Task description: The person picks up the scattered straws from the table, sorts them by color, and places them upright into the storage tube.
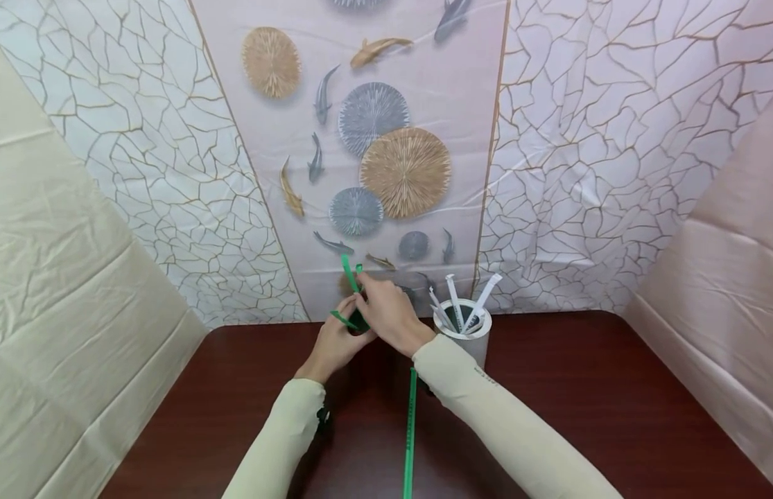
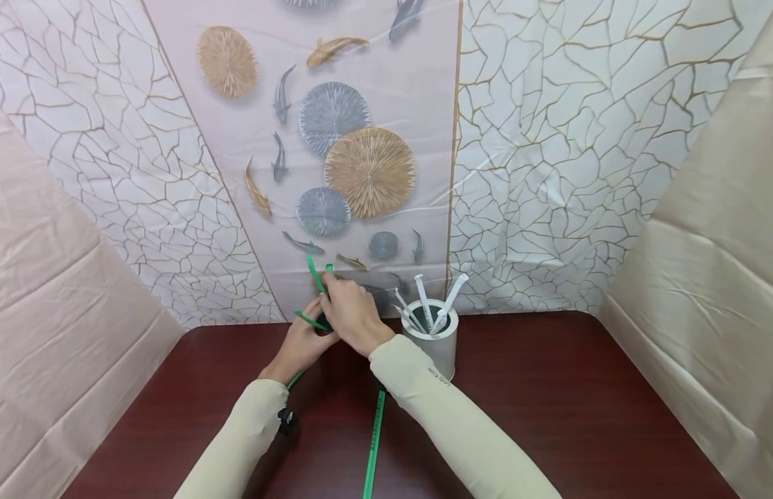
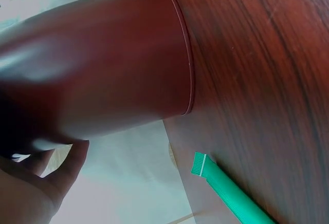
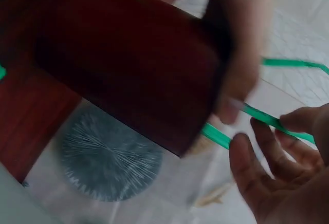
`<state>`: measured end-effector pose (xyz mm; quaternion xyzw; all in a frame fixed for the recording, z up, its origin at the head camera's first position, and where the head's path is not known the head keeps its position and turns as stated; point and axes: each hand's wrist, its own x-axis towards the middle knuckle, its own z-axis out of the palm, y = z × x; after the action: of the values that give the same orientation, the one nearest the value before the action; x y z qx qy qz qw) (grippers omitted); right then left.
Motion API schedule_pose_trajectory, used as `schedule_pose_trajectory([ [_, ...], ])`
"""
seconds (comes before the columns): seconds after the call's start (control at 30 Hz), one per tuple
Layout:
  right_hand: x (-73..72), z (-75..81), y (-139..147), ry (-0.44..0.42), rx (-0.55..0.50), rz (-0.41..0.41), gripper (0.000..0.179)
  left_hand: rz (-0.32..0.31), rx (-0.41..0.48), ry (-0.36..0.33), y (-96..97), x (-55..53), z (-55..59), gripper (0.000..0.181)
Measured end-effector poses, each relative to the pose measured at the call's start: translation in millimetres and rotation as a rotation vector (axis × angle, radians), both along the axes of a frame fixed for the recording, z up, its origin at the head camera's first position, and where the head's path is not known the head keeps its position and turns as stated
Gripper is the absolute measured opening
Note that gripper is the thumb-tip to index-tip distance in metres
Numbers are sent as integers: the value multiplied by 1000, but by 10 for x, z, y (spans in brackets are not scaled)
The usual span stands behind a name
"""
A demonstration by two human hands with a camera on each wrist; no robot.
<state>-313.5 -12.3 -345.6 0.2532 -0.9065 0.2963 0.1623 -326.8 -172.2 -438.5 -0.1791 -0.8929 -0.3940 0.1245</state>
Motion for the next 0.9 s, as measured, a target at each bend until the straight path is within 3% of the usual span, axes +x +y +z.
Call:
schedule_pose_trajectory([
  [0.13, -7, -94, -45, -9, 120, -59, 21, -1, 4, 18, 20, -10, 17, 73],
  [0.23, 27, -90, -31, 2, 129, -69, 20, 5, -10, 10, 24, -13, 17, 72],
  [0.43, 216, 127, 146, 0, -7, -1, 16, 12, -31, -8, 6, -6, 18, 80],
  [0.57, 430, 311, 354, -17, -81, 19, 15, 22, -15, -8, 31, 7, 35, 82],
  [0.7, 675, 382, 572, -45, -117, 15, 14, 27, -8, -17, 40, 16, 22, 84],
  [0.8, 841, 342, 701, -151, -140, 22, 14, 34, -10, -18, 35, 21, 13, 84],
  [0.9, 946, 193, 791, -312, -163, 36, 11, 37, -2, -20, 36, 28, 24, 82],
])
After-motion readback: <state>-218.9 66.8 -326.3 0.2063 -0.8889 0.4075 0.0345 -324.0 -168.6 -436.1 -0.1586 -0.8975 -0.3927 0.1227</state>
